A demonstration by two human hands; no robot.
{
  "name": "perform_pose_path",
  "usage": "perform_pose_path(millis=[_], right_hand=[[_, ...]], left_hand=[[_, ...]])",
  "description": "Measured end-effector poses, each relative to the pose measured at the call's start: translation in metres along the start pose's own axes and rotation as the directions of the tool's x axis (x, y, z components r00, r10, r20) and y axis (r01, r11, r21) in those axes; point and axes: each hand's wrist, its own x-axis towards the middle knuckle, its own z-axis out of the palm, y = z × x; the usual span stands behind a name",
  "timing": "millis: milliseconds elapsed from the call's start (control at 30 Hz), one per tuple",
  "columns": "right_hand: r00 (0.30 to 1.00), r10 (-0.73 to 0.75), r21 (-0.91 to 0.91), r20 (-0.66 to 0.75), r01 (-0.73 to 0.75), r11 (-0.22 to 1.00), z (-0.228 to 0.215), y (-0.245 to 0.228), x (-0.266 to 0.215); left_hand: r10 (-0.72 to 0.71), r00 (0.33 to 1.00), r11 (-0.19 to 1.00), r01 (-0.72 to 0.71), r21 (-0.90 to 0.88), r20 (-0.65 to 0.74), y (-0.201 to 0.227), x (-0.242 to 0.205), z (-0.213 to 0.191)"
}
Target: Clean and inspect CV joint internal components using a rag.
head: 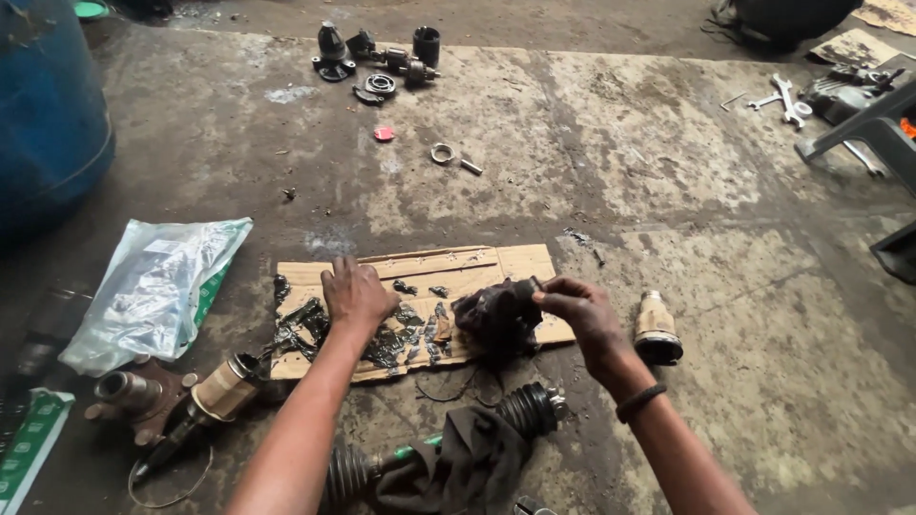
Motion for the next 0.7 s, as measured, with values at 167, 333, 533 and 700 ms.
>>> perform_pose_path(millis=[167, 333, 533, 700], right_hand=[[0.997, 0.074, 0.179, 0.037, -0.079, 0.981, -0.019, 0.004, 0.009], [0.988, 0.151, 0.17, 0.031, -0.154, 0.973, -0.028, 0.013, 0.01], [0.98, 0.188, 0.309, 0.067, -0.2, 0.93, -0.023, 0.017, 0.011], [0.971, 0.22, 0.304, 0.096, -0.239, 0.922, -0.02, 0.02, 0.014]], left_hand=[[0.004, 0.993, 1.0, -0.003, 0.006, -0.122, -0.009, 0.014, 0.029], [-0.041, 0.996, 0.996, 0.034, -0.081, -0.079, -0.002, 0.012, 0.03], [-0.085, 0.996, 0.973, 0.092, -0.214, 0.039, 0.003, 0.003, -0.008], [-0.064, 0.998, 0.987, 0.061, -0.151, -0.017, 0.003, 0.015, 0.012]])
